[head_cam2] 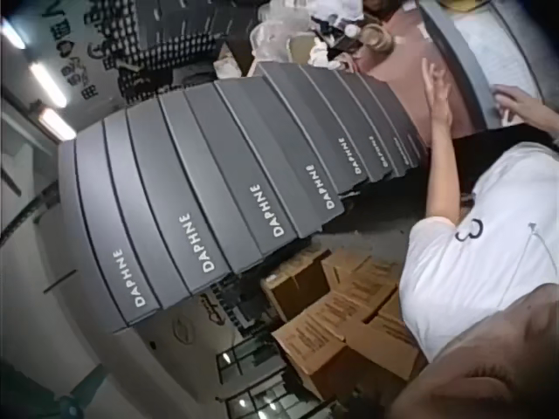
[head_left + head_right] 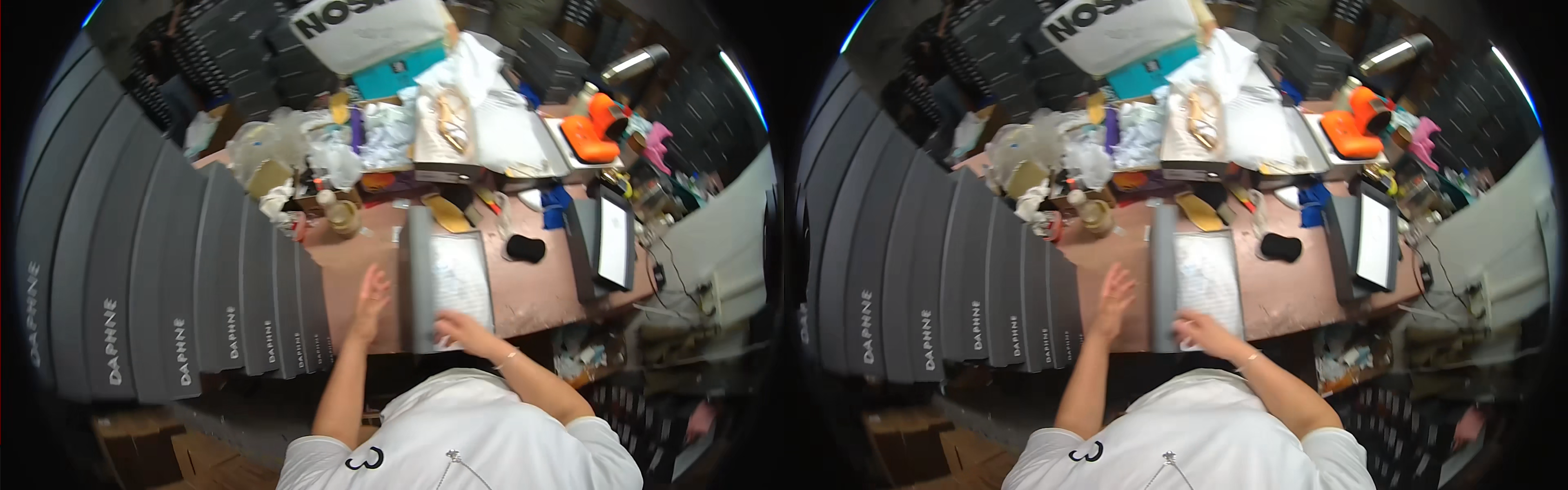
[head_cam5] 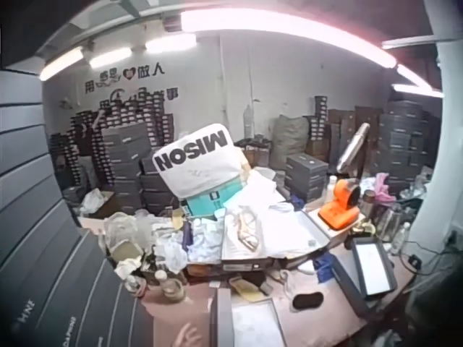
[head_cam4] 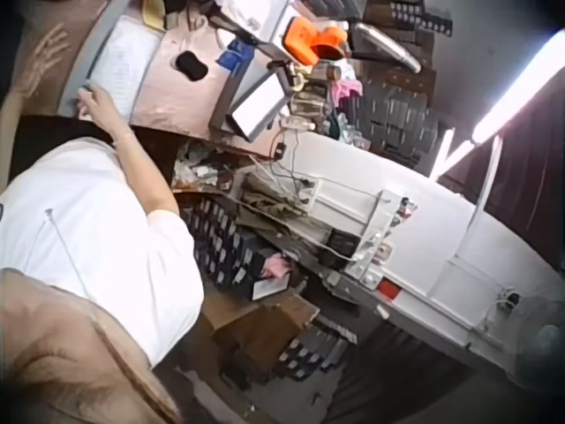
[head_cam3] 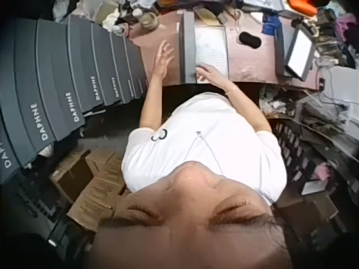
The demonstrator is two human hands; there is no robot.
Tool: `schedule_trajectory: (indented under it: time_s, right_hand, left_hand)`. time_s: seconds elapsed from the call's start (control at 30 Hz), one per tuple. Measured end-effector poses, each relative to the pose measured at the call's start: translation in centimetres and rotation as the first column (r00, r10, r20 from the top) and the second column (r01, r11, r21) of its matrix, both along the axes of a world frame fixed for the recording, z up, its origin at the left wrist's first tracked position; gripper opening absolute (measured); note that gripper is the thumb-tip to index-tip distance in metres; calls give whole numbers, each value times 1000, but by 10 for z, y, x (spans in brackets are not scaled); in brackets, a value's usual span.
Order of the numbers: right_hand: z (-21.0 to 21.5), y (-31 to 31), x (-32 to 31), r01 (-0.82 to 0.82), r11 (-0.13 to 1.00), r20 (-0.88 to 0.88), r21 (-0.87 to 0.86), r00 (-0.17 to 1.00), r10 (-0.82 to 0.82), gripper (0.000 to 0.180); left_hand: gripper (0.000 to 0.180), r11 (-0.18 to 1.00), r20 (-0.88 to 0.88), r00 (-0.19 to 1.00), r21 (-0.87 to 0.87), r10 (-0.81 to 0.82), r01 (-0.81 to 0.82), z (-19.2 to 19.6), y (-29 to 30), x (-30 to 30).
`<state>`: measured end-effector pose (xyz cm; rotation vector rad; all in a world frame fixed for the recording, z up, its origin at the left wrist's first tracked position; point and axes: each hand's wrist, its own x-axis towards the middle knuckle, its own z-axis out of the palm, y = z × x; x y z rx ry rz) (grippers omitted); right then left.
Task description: Packing shoes into boxes by wrapping them in tissue paper and attaching tags.
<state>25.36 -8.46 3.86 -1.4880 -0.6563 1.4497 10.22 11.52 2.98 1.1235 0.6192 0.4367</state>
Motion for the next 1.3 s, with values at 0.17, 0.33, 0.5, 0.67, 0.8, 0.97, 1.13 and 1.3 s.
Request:
schedule_trajectory:
  time_s: [0.17,0.33,0.5,0.67,0.8,0.97,1.13,1.3]
  right_hand:
    - [2,-14,-39,-236,962,850,139,526,6,71]
    - [-47,-55,24,105,981,984,-163,92,154,59]
    - [-56,-51,35,179,982,977,-61,212,21,18]
    - [37,9,10,8,995,798,101,596,-86,17]
    - [38,57,-20,-514,766,737,385,671,80,32]
    - [9,11,37,-29,978,623,206,775,-109,33]
    - [-30,7,48,-95,983,851,155,518,-85,58]
    - [-67,42,29,-102,991,892,-90,434,126,66]
  left_hand:
    - [72,626,-495,789,757,365,186,-45,44,-54]
    - [40,666,-255,950,742,181,72,-33,-3,-26]
    - [32,644,-274,771,430,-574,632,-9,-85,13]
    - [35,505,-186,672,526,-717,684,-69,-147,59]
    - [43,737,-59,938,602,-341,306,-51,-124,120]
    - [46,936,-147,927,-19,345,-351,-100,-25,70]
    - [56,461,-385,916,837,115,294,-46,-38,93]
    - [51,109,-502,863,862,57,494,-69,-11,110]
